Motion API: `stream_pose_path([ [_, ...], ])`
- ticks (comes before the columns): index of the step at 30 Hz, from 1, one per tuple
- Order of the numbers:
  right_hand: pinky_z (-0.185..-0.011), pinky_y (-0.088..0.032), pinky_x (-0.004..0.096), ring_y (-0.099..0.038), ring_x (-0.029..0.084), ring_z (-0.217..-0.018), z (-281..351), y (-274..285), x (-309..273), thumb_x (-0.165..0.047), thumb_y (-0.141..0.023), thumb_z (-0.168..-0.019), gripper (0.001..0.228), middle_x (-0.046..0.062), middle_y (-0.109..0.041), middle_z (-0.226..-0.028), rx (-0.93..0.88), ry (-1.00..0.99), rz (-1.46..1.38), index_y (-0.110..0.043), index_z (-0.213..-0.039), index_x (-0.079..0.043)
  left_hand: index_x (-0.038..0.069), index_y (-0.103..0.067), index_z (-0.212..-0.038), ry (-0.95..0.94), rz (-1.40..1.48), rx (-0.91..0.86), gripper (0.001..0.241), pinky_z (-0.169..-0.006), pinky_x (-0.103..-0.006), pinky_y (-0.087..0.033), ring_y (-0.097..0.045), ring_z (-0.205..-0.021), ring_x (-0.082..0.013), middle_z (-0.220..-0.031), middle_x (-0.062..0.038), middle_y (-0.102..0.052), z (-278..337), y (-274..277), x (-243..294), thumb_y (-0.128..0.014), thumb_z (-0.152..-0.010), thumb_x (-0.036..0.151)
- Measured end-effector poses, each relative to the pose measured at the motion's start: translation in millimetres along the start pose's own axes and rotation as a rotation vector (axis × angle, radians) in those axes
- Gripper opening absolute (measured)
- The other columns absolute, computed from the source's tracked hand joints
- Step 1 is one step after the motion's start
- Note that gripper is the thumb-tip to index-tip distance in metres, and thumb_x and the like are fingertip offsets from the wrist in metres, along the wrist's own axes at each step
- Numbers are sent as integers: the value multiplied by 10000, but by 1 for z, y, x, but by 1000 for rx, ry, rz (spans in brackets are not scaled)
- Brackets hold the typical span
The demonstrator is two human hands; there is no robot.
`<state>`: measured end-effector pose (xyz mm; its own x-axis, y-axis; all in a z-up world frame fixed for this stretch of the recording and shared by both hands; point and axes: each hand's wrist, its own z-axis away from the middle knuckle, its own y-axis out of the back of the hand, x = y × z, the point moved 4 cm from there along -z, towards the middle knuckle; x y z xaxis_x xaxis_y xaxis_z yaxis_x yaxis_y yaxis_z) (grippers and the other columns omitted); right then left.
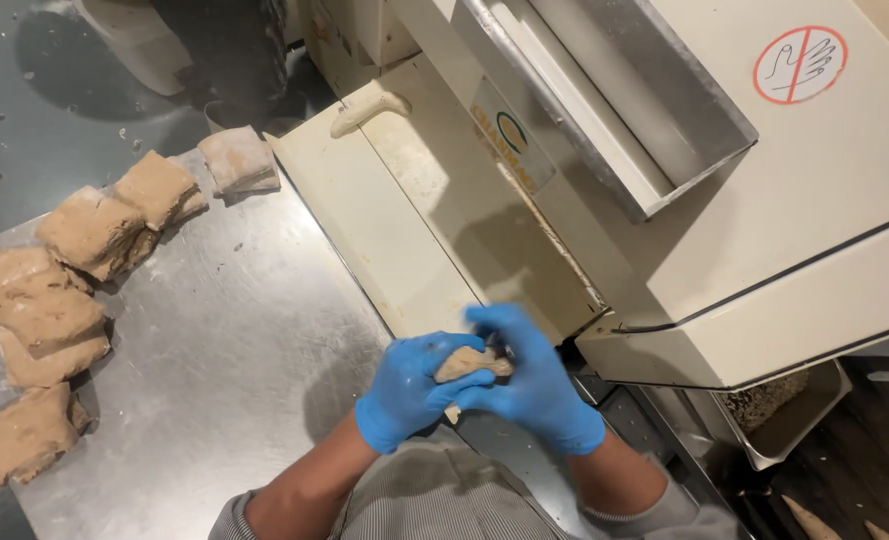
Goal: The recorder shapes bread dough into loaves, coats them with seeds, and places them onto a baking tray.
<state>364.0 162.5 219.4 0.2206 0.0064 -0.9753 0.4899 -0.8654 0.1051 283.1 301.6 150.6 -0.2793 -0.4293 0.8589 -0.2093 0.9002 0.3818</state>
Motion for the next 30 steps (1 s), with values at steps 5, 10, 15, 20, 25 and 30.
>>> stream_pose_path([
  [5,-811,-575,302,-720,149,-888,-35,-13,29,-270,-870,-697,449,62,-777,-951,-559,-508,384,-763,-1069,-42,49,-487,-1348,209,727,507,439,-854,-279,-536,-591,-985,-123,-1270,-91,-611,48,-3,-50,-598,-1034,334],
  [10,-754,-579,292,-693,126,-814,-145,72,-27,-236,-787,-796,274,38,-753,-893,-356,-450,326,-761,-1003,-58,29,-496,-1450,579,-39,761,527,-997,-365,-471,-535,-1157,-224,-1319,-138,-529,116,140,-163,-684,-1009,249],
  [15,-775,-447,229,-546,92,-841,-258,195,1,-137,-689,-1023,139,11,-638,-928,-236,-159,14,-673,-1084,-13,-87,-417,-1519,889,-1137,732,871,-1124,-742,-136,-223,-1484,-601,-1584,-368,-350,348,285,-341,-701,-1047,587],
  [20,-893,-524,282,-643,142,-971,-296,200,29,-180,-709,-956,312,80,-682,-1070,-165,142,722,-652,-1205,0,-37,-292,-1628,1166,-962,748,931,-1158,-752,-131,-171,-1523,-573,-1652,-345,-254,367,295,-325,-549,-1025,625],
  [25,-828,-521,368,-663,272,-880,-272,162,29,-278,-806,-952,363,194,-714,-1006,-290,48,1180,-726,-1187,-13,7,-281,-1663,1323,-784,807,900,-1164,-710,-205,-231,-1496,-570,-1656,-362,-245,381,331,-338,-556,-1049,605],
  [30,-908,-536,342,-711,208,-960,-178,96,-31,-257,-752,-1086,275,142,-735,-1057,-359,208,966,-717,-1217,-18,-50,-300,-1643,1271,-755,930,923,-1075,-580,-402,-485,-1326,-556,-1503,-422,-457,440,353,-392,-660,-1082,588],
])
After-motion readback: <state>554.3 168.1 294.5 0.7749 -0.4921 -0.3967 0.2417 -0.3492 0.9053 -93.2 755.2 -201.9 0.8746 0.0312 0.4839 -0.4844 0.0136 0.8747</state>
